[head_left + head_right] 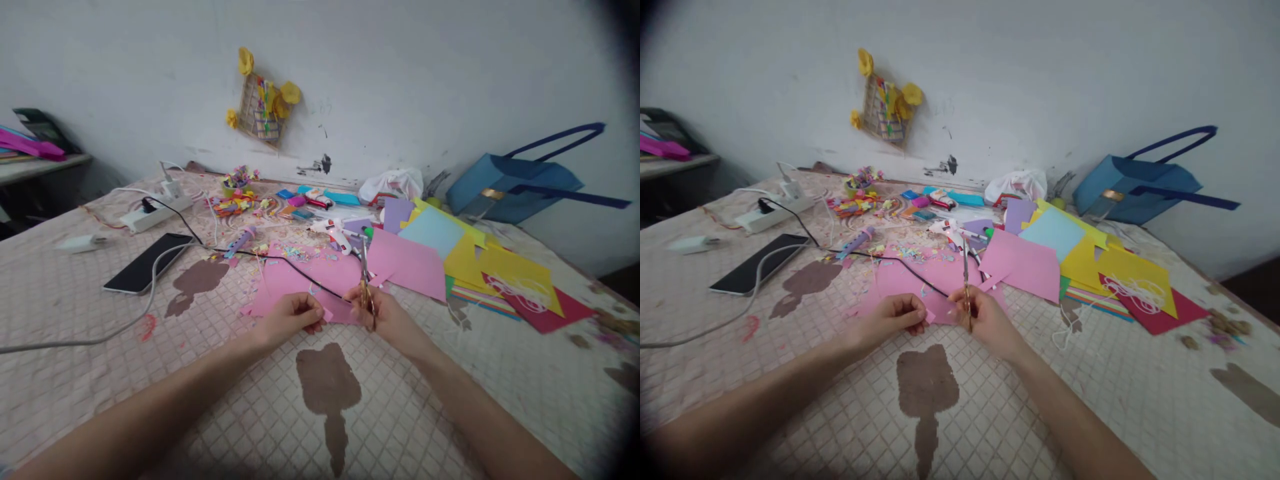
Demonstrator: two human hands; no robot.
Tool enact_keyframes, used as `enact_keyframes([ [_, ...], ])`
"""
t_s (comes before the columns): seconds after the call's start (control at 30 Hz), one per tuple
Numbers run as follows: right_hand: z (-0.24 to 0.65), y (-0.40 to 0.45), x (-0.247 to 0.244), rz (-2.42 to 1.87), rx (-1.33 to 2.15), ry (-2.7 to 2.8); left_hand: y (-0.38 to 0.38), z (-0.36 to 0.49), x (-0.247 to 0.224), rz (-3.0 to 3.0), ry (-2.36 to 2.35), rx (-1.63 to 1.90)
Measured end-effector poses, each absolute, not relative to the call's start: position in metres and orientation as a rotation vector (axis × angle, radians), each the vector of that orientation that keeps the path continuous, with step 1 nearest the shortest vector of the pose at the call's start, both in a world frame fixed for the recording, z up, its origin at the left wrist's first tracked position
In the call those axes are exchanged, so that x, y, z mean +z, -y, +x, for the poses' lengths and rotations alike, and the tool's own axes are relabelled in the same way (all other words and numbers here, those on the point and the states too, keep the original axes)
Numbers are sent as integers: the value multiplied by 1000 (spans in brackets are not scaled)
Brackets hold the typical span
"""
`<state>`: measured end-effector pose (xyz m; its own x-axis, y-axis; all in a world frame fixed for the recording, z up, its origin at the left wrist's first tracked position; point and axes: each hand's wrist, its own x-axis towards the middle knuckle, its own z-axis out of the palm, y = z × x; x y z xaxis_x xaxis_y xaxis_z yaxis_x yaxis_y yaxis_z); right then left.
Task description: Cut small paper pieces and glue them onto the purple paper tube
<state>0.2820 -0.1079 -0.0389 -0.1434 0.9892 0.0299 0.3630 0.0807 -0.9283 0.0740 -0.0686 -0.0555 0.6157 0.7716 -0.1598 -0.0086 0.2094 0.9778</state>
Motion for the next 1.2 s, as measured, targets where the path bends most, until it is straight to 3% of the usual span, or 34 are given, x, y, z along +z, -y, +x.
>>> enact_keyframes([
  [0.17,252,118,-43,-1314,1302,1495,71,75,-55,1322,-705,616],
  [0.83,239,121,-55,-1315,1331,1308,71,75,-57,1215,-728,629],
  [1.2,240,138,-50,-870,1806,1099,48,64,-52,683,-663,726],
])
